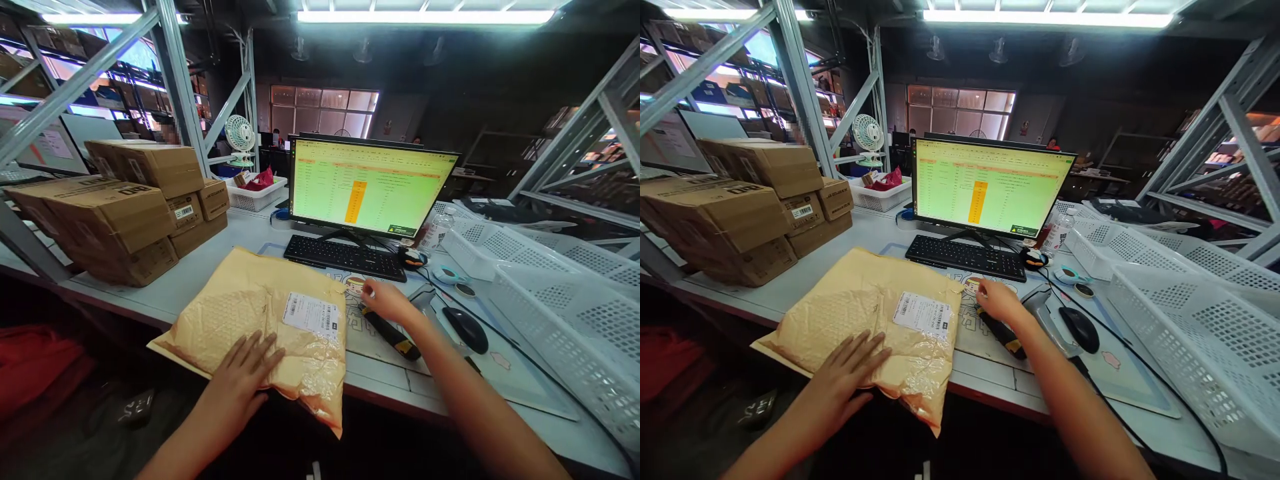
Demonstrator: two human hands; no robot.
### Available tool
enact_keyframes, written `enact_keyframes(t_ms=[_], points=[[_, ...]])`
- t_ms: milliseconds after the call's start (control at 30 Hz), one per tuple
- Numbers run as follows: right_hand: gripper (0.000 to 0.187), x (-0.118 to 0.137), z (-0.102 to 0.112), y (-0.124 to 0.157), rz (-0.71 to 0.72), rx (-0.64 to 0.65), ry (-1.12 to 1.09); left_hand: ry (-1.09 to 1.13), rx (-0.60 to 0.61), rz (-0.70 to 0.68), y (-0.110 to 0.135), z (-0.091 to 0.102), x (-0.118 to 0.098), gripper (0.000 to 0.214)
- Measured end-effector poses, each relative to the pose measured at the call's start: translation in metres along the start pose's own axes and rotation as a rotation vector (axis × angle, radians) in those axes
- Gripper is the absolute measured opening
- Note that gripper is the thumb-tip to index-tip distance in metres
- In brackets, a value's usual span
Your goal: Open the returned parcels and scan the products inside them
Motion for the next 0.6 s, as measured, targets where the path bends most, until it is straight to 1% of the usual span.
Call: enact_keyframes(t_ms=[100, 167, 200, 267, 333, 400, 467, 533, 567, 600], points=[[0.028, -0.005, -0.019, 0.059, 0.051, 0.034, 0.032, -0.069, -0.095, -0.009, 0.021, 0.007, 0.025, 0.053], [0.038, -0.012, -0.029, 0.084, 0.033, 0.006, 0.049, -0.095, -0.125, 0.001, 0.033, 0.01, 0.039, 0.041], [0.042, -0.015, -0.031, 0.091, 0.012, -0.017, 0.048, -0.102, -0.137, 0.018, 0.038, 0.011, 0.045, 0.038], [0.046, -0.018, -0.033, 0.095, -0.029, -0.078, 0.008, -0.098, -0.176, 0.051, 0.042, 0.018, 0.052, 0.032], [0.047, -0.015, -0.025, 0.094, -0.021, -0.161, -0.119, -0.088, -0.247, 0.058, 0.037, 0.035, 0.055, 0.028], [0.048, -0.005, -0.005, 0.093, 0.041, -0.292, -0.292, -0.114, -0.344, 0.049, 0.019, 0.062, 0.054, 0.027], [0.047, 0.012, 0.028, 0.096, 0.118, -0.469, -0.427, -0.188, -0.433, 0.045, -0.013, 0.099, 0.049, 0.027], [0.048, 0.03, 0.069, 0.101, 0.17, -0.629, -0.511, -0.286, -0.475, 0.079, -0.058, 0.138, 0.041, 0.025], [0.049, 0.039, 0.09, 0.104, 0.188, -0.679, -0.546, -0.324, -0.479, 0.107, -0.084, 0.156, 0.037, 0.024], [0.049, 0.047, 0.11, 0.107, 0.202, -0.711, -0.577, -0.349, -0.457, 0.129, -0.11, 0.171, 0.032, 0.025]])
Point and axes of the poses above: each hand's wrist, its own y-axis away from the middle knuckle, its own z-axis out of the back of the hand, x = y × z, the point moved 3 cm from there along -y, towards the middle knuckle, and after that the axes turned 13 degrees about -y, right-handed, at the moved point
